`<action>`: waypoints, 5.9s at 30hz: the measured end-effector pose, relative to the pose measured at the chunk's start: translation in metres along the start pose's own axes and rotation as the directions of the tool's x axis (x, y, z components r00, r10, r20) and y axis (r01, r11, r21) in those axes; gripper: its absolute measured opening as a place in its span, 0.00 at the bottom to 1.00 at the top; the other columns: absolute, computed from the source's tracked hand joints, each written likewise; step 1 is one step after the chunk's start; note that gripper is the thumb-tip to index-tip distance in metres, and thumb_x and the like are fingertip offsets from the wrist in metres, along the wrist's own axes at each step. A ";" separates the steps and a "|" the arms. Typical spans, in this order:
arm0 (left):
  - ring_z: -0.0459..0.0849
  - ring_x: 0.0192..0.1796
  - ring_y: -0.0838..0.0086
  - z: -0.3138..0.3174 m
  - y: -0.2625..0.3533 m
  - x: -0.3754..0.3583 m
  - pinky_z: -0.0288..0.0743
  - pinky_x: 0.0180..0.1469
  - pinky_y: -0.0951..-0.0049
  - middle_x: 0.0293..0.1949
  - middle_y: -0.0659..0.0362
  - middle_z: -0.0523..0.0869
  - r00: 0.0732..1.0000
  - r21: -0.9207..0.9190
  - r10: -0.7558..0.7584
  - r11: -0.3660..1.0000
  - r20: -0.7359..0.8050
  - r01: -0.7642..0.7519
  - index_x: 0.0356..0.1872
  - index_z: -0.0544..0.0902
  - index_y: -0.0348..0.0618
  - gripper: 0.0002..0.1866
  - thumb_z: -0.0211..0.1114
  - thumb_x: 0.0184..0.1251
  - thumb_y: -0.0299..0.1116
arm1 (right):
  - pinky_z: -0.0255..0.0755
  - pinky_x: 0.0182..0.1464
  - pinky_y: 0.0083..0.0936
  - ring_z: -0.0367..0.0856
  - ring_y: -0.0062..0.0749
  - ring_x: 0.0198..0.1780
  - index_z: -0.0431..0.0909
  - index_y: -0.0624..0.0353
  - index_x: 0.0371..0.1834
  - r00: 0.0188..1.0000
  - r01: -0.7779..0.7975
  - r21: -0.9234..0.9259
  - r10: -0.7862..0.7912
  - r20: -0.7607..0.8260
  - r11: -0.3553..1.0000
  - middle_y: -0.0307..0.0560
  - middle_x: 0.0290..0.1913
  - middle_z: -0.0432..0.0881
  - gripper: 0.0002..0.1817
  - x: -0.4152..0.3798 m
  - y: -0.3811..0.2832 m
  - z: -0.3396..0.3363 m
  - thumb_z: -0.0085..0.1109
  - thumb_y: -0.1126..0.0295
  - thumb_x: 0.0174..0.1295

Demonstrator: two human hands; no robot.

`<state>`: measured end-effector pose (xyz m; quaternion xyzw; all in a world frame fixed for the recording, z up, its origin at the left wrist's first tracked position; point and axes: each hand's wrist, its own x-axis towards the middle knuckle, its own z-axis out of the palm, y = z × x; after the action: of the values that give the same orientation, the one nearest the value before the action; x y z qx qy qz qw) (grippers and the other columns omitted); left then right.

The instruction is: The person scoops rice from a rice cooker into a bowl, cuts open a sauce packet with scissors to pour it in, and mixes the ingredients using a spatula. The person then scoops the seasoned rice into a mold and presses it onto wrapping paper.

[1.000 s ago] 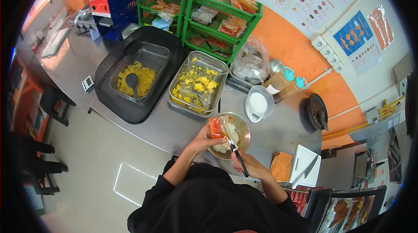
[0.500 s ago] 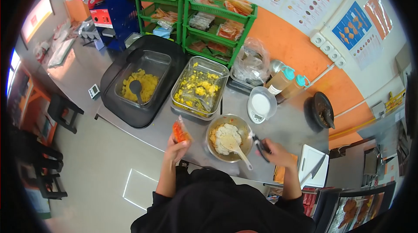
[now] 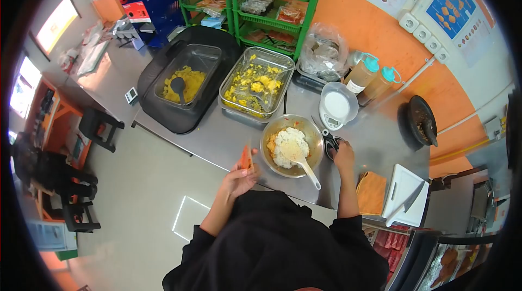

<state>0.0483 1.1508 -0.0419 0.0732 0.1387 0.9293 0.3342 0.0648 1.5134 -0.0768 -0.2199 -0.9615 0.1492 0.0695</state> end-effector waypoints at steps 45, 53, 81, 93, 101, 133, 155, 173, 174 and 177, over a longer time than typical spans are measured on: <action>0.76 0.35 0.58 0.023 -0.025 0.061 0.69 0.37 0.65 0.28 0.53 0.78 0.869 0.909 0.342 -0.338 0.359 -0.243 0.28 0.79 0.38 0.03 0.66 0.56 0.21 | 0.60 0.25 0.14 0.67 0.11 0.23 0.76 0.62 0.29 0.986 0.010 0.809 0.129 -0.106 0.588 0.31 0.21 0.73 0.04 -0.046 -0.150 -0.012 0.60 0.74 0.60; 0.76 0.34 0.55 0.025 -0.025 0.064 0.70 0.37 0.63 0.29 0.50 0.78 0.874 0.927 0.349 -0.284 0.338 -0.245 0.29 0.79 0.36 0.03 0.65 0.57 0.21 | 0.60 0.22 0.18 0.66 0.16 0.18 0.75 0.62 0.26 0.893 -0.026 0.781 0.366 -0.263 0.624 0.34 0.16 0.71 0.05 -0.038 -0.159 -0.006 0.59 0.75 0.58; 0.78 0.31 0.63 0.030 -0.005 0.072 0.71 0.36 0.69 0.28 0.52 0.78 0.887 0.961 0.373 -0.135 0.274 -0.240 0.30 0.80 0.36 0.03 0.66 0.59 0.22 | 0.67 0.25 0.16 0.73 0.17 0.22 0.82 0.63 0.32 0.878 -0.282 0.824 0.478 0.015 0.491 0.37 0.23 0.80 0.04 -0.034 0.017 -0.024 0.61 0.73 0.59; 0.80 0.34 0.79 0.034 -0.001 0.075 0.72 0.36 0.80 0.32 0.58 0.82 0.971 0.987 0.213 0.088 0.111 -0.132 0.33 0.81 0.34 0.02 0.64 0.63 0.22 | 0.74 0.35 0.24 0.81 0.23 0.33 0.82 0.59 0.42 0.959 -0.138 0.815 0.281 -0.032 0.563 0.37 0.33 0.84 0.10 -0.019 -0.021 -0.033 0.63 0.68 0.59; 0.78 0.40 0.83 0.031 -0.007 0.089 0.75 0.42 0.82 0.36 0.64 0.80 0.967 0.781 0.077 0.607 -0.241 0.146 0.40 0.79 0.39 0.04 0.61 0.68 0.27 | 0.78 0.41 0.20 0.83 0.24 0.38 0.79 0.66 0.43 0.778 -0.479 0.846 -0.333 0.533 0.236 0.44 0.36 0.84 0.11 -0.060 -0.109 -0.067 0.64 0.75 0.59; 0.82 0.33 0.81 0.028 0.015 0.125 0.78 0.40 0.81 0.32 0.58 0.85 0.572 0.244 -0.598 0.541 -0.561 0.805 0.39 0.84 0.31 0.15 0.59 0.71 0.36 | 0.70 0.22 0.13 0.78 0.20 0.20 0.80 0.64 0.34 0.323 -0.946 0.314 -0.281 0.904 -0.077 0.45 0.23 0.82 0.09 -0.014 -0.104 -0.041 0.62 0.68 0.61; 0.80 0.28 0.83 0.032 0.019 0.135 0.75 0.33 0.83 0.27 0.60 0.84 0.520 0.472 -0.632 0.263 -0.575 0.841 0.36 0.84 0.33 0.14 0.67 0.64 0.38 | 0.69 0.27 0.15 0.79 0.20 0.26 0.81 0.64 0.37 0.347 -0.933 0.358 -0.301 0.888 -0.018 0.41 0.27 0.82 0.09 -0.017 -0.107 -0.047 0.63 0.68 0.62; 0.75 0.20 0.84 0.032 0.022 0.133 0.67 0.23 0.84 0.19 0.62 0.79 0.511 0.399 -0.577 0.321 -0.637 0.859 0.26 0.81 0.37 0.16 0.60 0.70 0.39 | 0.72 0.28 0.16 0.78 0.21 0.26 0.81 0.67 0.38 0.314 -0.948 0.317 -0.195 0.929 -0.021 0.45 0.28 0.82 0.14 -0.014 -0.100 -0.048 0.53 0.65 0.69; 0.74 0.19 0.83 0.029 0.021 0.131 0.67 0.22 0.84 0.19 0.62 0.79 0.511 0.364 -0.564 0.359 -0.648 0.859 0.26 0.80 0.37 0.16 0.59 0.70 0.39 | 0.71 0.27 0.16 0.78 0.21 0.26 0.81 0.67 0.38 0.308 -0.951 0.301 -0.182 0.934 -0.065 0.45 0.27 0.82 0.14 -0.014 -0.100 -0.048 0.52 0.65 0.69; 0.77 0.19 0.81 0.023 0.016 0.127 0.70 0.21 0.82 0.20 0.60 0.80 0.486 0.222 -0.556 0.475 -0.674 0.852 0.24 0.79 0.36 0.19 0.59 0.70 0.41 | 0.68 0.24 0.15 0.76 0.21 0.24 0.81 0.67 0.38 0.304 -0.951 0.286 -0.181 0.935 -0.119 0.44 0.26 0.81 0.15 -0.011 -0.103 -0.049 0.52 0.64 0.69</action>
<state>-0.0531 1.2255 -0.0097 -0.1554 0.4912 0.5956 0.6162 0.0433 1.4325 0.0011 -0.3728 -0.3250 0.8122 -0.3095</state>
